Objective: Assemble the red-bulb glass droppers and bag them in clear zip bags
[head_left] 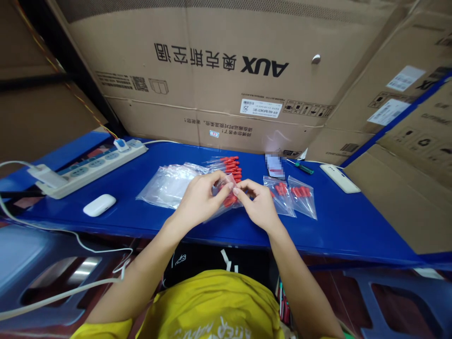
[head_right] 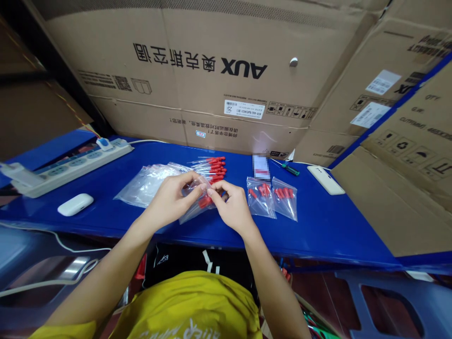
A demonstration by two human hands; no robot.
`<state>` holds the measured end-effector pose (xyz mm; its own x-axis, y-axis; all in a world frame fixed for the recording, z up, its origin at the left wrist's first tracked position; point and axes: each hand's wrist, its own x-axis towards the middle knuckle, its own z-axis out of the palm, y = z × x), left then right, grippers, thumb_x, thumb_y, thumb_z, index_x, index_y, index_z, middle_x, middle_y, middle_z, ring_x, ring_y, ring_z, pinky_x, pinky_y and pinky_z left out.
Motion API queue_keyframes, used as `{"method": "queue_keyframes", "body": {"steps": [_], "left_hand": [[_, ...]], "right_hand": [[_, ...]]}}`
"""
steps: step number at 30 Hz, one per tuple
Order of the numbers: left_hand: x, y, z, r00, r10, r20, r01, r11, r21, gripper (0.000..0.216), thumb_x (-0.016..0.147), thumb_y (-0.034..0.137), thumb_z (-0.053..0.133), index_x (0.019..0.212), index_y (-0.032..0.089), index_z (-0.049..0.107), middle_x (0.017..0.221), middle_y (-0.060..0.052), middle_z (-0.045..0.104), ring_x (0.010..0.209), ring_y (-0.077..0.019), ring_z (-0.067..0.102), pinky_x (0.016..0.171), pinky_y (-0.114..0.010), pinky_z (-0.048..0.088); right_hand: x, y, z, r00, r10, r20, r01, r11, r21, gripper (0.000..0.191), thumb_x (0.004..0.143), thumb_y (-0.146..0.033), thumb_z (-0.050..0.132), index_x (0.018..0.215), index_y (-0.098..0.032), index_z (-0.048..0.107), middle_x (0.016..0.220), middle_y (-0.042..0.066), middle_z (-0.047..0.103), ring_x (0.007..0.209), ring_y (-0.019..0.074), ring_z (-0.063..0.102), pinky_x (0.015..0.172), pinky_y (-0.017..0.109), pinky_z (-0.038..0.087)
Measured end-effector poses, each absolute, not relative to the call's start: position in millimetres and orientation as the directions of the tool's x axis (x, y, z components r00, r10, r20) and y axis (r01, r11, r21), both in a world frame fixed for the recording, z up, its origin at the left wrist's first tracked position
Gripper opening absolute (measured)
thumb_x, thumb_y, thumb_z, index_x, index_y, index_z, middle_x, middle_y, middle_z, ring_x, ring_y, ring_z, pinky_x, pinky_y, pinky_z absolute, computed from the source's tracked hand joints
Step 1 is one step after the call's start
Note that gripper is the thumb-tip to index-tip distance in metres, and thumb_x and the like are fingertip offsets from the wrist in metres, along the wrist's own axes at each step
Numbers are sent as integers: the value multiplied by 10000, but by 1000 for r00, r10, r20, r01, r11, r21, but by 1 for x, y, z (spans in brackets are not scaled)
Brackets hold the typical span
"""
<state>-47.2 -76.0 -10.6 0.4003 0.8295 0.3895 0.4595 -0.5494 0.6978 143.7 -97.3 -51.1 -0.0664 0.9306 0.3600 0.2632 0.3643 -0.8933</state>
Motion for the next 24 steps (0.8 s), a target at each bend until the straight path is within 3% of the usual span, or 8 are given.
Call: {"method": "queue_keyframes", "body": {"steps": [5, 12, 24], "left_hand": [[-49, -73, -11, 446, 818, 364, 417, -549, 724, 193, 1004, 334, 610, 948, 209, 747, 950, -21, 793, 855, -198, 707, 804, -309, 501], [-49, -70, -11, 389, 840, 378, 411, -525, 745, 207, 990, 330, 614, 898, 201, 747, 893, -22, 789, 776, -180, 677, 752, -300, 496], [-53, -68, -15, 463, 834, 301, 328, -477, 816, 203, 984, 352, 649, 912, 197, 759, 881, -7, 774, 810, -172, 666, 760, -292, 483]], "right_hand": [[145, -97, -52, -61, 930, 363, 275, 365, -889, 259, 982, -440, 682, 853, -218, 716, 809, 17, 717, 703, 170, 611, 627, 278, 481], [145, -97, -51, -93, 947, 308, 187, 320, -929, 274, 956, -473, 723, 861, -216, 727, 776, 8, 710, 696, 171, 622, 642, 283, 494], [144, -98, -49, -112, 922, 371, 284, 388, -877, 292, 995, -463, 661, 838, -219, 686, 754, -1, 672, 686, 164, 592, 652, 286, 469]]}}
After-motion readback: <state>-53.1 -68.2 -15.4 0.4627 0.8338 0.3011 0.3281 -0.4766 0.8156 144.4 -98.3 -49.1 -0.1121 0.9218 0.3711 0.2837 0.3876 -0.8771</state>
